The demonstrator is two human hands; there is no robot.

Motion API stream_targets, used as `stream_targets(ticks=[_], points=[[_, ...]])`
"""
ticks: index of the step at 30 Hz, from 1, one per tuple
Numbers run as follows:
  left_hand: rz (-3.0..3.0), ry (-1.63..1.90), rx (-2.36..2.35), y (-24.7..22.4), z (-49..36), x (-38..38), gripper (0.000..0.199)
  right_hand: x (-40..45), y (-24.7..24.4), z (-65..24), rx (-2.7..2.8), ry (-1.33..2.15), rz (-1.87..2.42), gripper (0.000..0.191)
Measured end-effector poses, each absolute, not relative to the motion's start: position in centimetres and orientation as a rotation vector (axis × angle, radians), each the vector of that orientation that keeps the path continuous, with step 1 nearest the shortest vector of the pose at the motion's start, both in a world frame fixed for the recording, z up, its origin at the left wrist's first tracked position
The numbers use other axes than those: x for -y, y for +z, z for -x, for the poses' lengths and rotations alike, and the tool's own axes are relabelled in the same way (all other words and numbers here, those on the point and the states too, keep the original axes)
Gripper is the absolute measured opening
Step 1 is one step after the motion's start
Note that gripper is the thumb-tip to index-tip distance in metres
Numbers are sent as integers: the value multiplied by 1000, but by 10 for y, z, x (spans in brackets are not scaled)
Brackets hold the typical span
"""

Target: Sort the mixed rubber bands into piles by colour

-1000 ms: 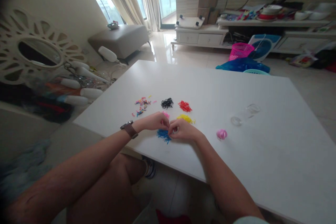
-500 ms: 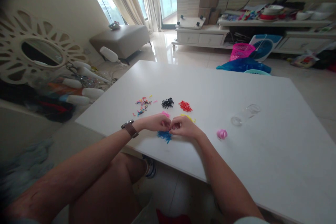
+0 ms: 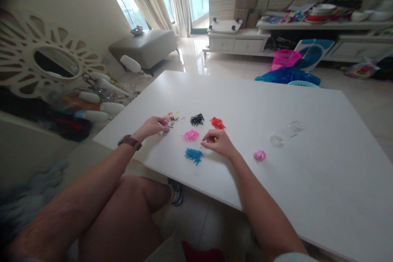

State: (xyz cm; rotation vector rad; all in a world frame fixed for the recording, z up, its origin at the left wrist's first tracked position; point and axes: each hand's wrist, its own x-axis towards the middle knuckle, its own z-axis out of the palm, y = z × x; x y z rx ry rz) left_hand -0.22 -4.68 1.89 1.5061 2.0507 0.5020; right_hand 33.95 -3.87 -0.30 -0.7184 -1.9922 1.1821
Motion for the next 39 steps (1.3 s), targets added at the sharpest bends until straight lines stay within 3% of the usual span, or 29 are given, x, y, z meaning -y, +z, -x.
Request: stream_targets(ticks=[5,11,20,34,39], points=[[-1600,366,-2129,10,0,50,15,38,-3,-341,1919,1139,733,12],[-1531,455,-2077,14,0,46,5,37,-4,-342,1882,1134,750,15],[-1353,806,-2022,12,6,46,16,40,0,-340,1895,1094,729,13],[-1368,802,-2029,2,8,44,29,40,-1,-339,1930,1085,716,15],[-1363,798,-2057,4,7,45,21,41,1,-338,1930,1086,712,15]])
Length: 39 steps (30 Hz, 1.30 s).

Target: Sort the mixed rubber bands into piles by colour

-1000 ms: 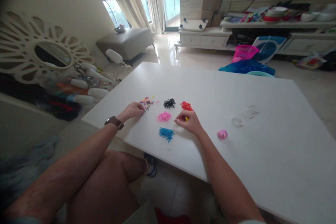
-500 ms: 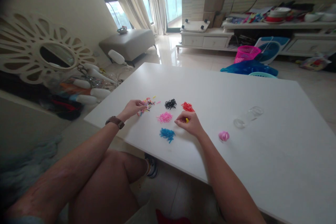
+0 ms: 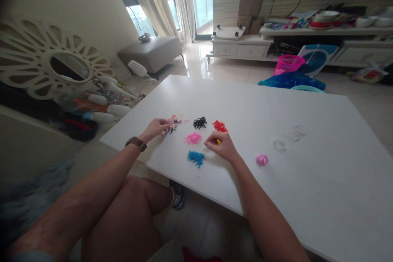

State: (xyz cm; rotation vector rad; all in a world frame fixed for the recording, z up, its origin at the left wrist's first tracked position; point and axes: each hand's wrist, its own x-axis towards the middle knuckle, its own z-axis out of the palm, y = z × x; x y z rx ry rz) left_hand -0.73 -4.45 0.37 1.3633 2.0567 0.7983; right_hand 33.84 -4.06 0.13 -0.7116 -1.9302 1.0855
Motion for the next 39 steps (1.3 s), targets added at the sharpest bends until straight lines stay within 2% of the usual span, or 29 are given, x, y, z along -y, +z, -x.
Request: stream_targets(ticks=[13,19,22,30,36,39], points=[[-1481,710,-2119,-10,-3,40,9,42,1,-337,1933,1118,733,18],[-1489,603,-2180,-3,-7,39,2,42,3,-336,1933,1097,727,19],[-1488,650,-2162,2,-5,39,7,43,4,-336,1938,1091,726,18],[-1300,1099,-1896,-1,-1,36,19,43,3,-336,1948,1091,712,17],[-1219,1134,-1758,-2,-3,38,37,43,1,-336,1958,1091,714,16],[-1174,1134,-1744,-1,-5,38,39,43,1,-336,1960,1083,706,18]])
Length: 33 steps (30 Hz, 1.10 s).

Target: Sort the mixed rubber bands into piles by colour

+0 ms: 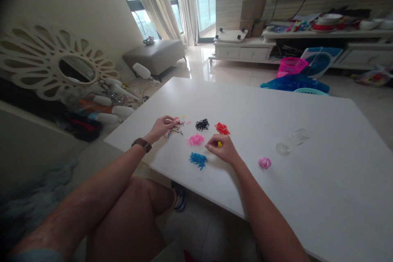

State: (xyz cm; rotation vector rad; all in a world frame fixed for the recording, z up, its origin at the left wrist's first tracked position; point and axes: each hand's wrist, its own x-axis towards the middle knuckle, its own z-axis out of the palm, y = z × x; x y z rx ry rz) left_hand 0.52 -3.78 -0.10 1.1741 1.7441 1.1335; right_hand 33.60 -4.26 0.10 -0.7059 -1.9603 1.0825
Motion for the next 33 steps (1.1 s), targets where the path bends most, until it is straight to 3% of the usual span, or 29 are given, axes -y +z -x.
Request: stream_targets(ticks=[8,16,23,33], points=[[-1098,1153,-1676,0,-9,36,20,42,1,-336,1972,1069,706,20],[-1222,1058,-1640,1,-16,39,26,43,2,-335,1966,1066,705,20],[-1558,862,-1815,-3,-36,35,5,43,2,-335,1978,1062,696,18],[-1773,684,-1957,-11,-50,35,7,44,5,-334,1994,1041,694,16]])
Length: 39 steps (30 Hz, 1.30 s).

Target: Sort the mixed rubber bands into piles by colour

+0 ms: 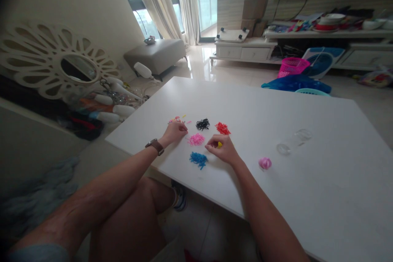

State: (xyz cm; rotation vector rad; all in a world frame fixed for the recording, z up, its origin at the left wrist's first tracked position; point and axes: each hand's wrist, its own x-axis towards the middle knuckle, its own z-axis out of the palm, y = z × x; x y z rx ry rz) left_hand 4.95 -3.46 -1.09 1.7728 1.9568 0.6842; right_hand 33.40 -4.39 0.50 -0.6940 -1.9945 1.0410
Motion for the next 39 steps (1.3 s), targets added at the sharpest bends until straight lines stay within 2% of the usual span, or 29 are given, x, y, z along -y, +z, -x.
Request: stream_targets(ticks=[7,11,15,20,24,28,39], points=[[-1776,648,-2089,-4,-40,33,15,43,4,-334,2001,1029,693,16],[-1673,710,-2167,4,-24,34,10,44,3,-333,1993,1024,699,17],[-1435,942,-1978,5,-18,36,8,44,2,-333,2002,1013,705,16],[-1125,1155,-1537,1,-27,36,30,43,-3,-331,2015,935,765,17],[-1156,1050,-1359,6,-46,38,39,43,-9,-329,2055,734,826,14],[-1312,837,-1235,11,-71,41,36,42,-13,-328,2089,615,831,5],[-1473,642,-1032,18,-109,40,29,41,-13,-327,2098,654,748,9]])
